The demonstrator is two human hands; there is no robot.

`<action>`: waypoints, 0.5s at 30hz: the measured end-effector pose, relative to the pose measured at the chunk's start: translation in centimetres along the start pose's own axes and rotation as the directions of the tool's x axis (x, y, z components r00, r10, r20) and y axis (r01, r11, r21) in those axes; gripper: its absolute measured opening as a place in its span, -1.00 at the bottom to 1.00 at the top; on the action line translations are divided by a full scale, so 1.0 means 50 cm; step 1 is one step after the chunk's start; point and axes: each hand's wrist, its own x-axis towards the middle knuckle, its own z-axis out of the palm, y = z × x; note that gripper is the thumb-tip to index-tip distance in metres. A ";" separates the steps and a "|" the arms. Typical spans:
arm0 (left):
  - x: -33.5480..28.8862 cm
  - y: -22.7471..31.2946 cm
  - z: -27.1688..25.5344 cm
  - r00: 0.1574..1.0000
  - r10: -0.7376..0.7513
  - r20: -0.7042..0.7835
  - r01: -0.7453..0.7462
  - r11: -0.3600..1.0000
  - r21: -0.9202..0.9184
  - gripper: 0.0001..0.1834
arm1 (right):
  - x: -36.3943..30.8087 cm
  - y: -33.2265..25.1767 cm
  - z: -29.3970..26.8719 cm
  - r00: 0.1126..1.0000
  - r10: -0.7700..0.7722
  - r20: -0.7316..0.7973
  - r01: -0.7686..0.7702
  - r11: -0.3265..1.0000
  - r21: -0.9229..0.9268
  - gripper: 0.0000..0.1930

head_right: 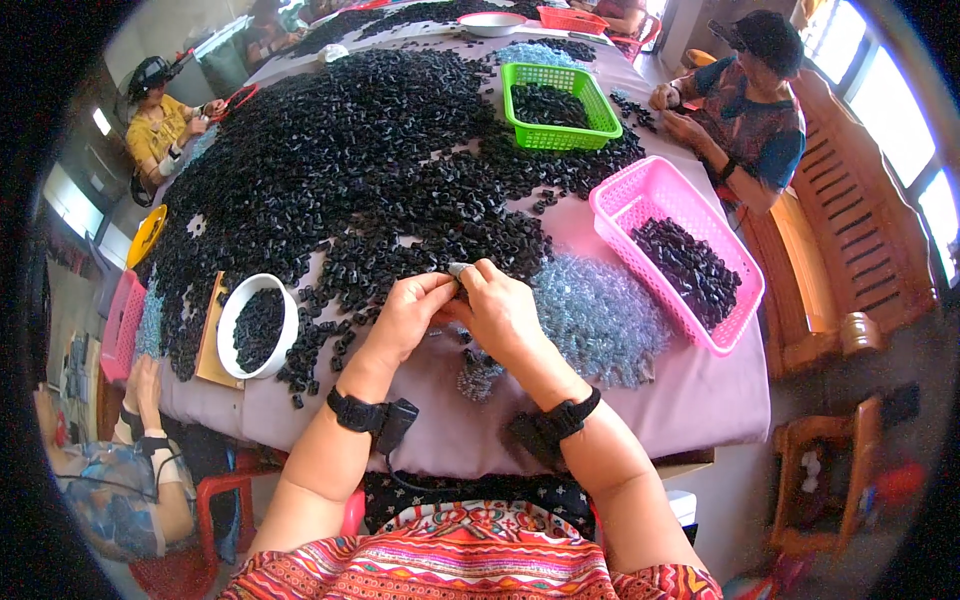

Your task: Sorting and inspecting small black shoe manufacturing components at a shared table.

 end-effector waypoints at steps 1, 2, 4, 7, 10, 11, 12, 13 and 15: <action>0.001 0.004 0.000 0.998 0.002 0.056 -0.008 0.994 0.105 -0.77 | 0.000 0.002 -0.003 0.999 -0.049 -0.011 0.049 0.998 -0.032 -0.66; 0.000 0.006 0.005 0.998 -0.001 0.060 -0.006 0.995 0.104 -0.77 | -0.001 0.004 -0.005 0.995 -0.099 -0.019 0.098 0.993 -0.064 -0.69; -0.006 0.018 0.013 0.999 0.001 0.045 -0.005 0.997 0.075 -0.73 | -0.003 0.007 -0.003 0.993 -0.113 -0.027 0.111 0.991 -0.077 -0.71; -0.004 0.006 0.006 0.999 0.006 0.035 -0.007 0.999 0.046 -0.72 | -0.002 0.003 -0.005 0.991 -0.134 -0.025 0.132 0.988 -0.075 -0.72; -0.006 0.012 0.003 0.998 -0.020 0.054 0.017 0.999 0.043 -0.71 | -0.003 0.000 -0.003 0.994 -0.107 -0.015 0.107 0.994 -0.029 -0.72; -0.005 0.011 0.006 0.999 -0.018 0.051 0.016 0.999 0.043 -0.71 | -0.003 0.000 -0.001 0.997 -0.075 -0.015 0.076 0.997 0.003 -0.70; -0.004 0.008 0.012 0.999 -0.028 0.026 0.027 0.999 0.031 -0.71 | -0.003 -0.001 -0.001 0.997 -0.078 -0.014 0.078 0.997 0.004 -0.70; -0.005 0.007 0.014 0.999 -0.037 0.001 0.037 0.999 0.020 -0.71 | -0.003 -0.002 -0.003 0.999 -0.043 0.000 0.043 0.999 0.030 -0.69; -0.003 -0.004 0.008 1.000 -0.008 0.011 0.007 0.998 0.059 -0.69 | -0.002 -0.003 -0.004 1.000 -0.008 0.014 0.007 0.998 0.057 -0.68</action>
